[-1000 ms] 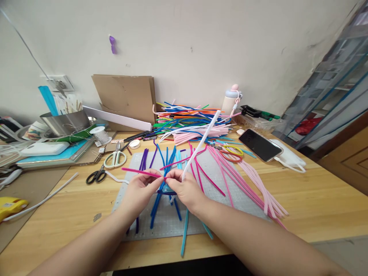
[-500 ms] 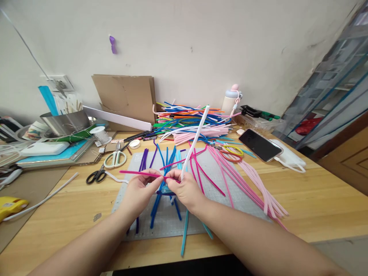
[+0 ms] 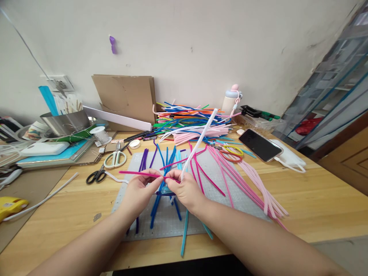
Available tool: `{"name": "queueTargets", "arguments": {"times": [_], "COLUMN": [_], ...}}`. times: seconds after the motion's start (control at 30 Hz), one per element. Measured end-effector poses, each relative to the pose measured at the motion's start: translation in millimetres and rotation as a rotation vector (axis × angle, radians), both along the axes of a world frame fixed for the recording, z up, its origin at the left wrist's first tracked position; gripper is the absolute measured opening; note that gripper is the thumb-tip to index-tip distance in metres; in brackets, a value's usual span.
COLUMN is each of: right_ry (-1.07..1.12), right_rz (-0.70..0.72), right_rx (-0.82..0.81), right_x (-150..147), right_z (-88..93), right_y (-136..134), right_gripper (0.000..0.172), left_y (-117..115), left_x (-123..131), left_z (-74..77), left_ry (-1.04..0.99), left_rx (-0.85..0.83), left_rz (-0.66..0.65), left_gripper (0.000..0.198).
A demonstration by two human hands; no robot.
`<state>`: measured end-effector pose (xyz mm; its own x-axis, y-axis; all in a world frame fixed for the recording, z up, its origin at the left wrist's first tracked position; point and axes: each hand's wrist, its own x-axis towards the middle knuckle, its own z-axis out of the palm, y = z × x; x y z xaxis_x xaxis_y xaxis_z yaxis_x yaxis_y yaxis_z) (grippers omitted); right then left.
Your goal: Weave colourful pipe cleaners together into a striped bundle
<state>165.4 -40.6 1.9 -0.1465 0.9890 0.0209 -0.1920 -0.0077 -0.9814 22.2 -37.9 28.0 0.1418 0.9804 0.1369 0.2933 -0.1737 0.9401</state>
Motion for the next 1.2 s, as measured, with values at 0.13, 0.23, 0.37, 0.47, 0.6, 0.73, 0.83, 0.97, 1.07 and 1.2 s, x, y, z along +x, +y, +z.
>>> {"name": "queueTargets", "arguments": {"times": [0.13,0.23,0.37,0.47,0.6,0.73,0.83,0.97,1.07,1.2], "right_ry": [-0.013,-0.033,-0.042,-0.043,-0.054,-0.078,-0.092,-0.086,-0.078,-0.101], "right_rz": [0.004,0.008,0.006,-0.001,-0.003,-0.006,-0.01,-0.007,0.003,0.008], "right_rx": [0.005,0.016,0.024,0.02,0.023,0.045,0.06,0.054,0.029,0.06], "right_x": [0.0,0.5,1.3,1.6,2.3,3.1,3.4,3.9,5.0,5.2], "right_z": [0.6,-0.2,-0.3,0.8,1.2,-0.6,-1.5,-1.2,0.5,5.4], "right_y": [-0.4,-0.2,0.2,0.4,0.6,1.4,1.9,2.0,1.7,-0.6], "right_gripper": [0.025,0.021,0.017,0.016,0.015,0.015,0.014,0.015,0.018,0.017], "left_y": [0.4,-0.6,-1.9,-2.3,-2.5,-3.0,-3.7,-5.8,-6.8,-3.7], "left_x": [-1.0,-0.9,0.0,0.7,1.6,1.2,-0.2,-0.9,0.2,0.7], "left_z": [-2.3,-0.4,3.8,5.3,5.5,2.1,-2.4,-5.7,-3.9,0.9], "left_ry": [-0.005,0.023,0.062,0.082,0.102,0.113,0.122,0.108,0.105,-0.099], "left_rx": [0.004,-0.001,0.016,0.04,0.084,0.136,0.179,0.212,0.233,0.009], "left_rz": [0.0,0.002,0.002,0.003,0.017,0.012,0.012,-0.041,-0.059,-0.084], "left_gripper": [0.017,0.016,0.015,0.014,0.011,0.009,0.011,0.013,0.012,0.014]}}
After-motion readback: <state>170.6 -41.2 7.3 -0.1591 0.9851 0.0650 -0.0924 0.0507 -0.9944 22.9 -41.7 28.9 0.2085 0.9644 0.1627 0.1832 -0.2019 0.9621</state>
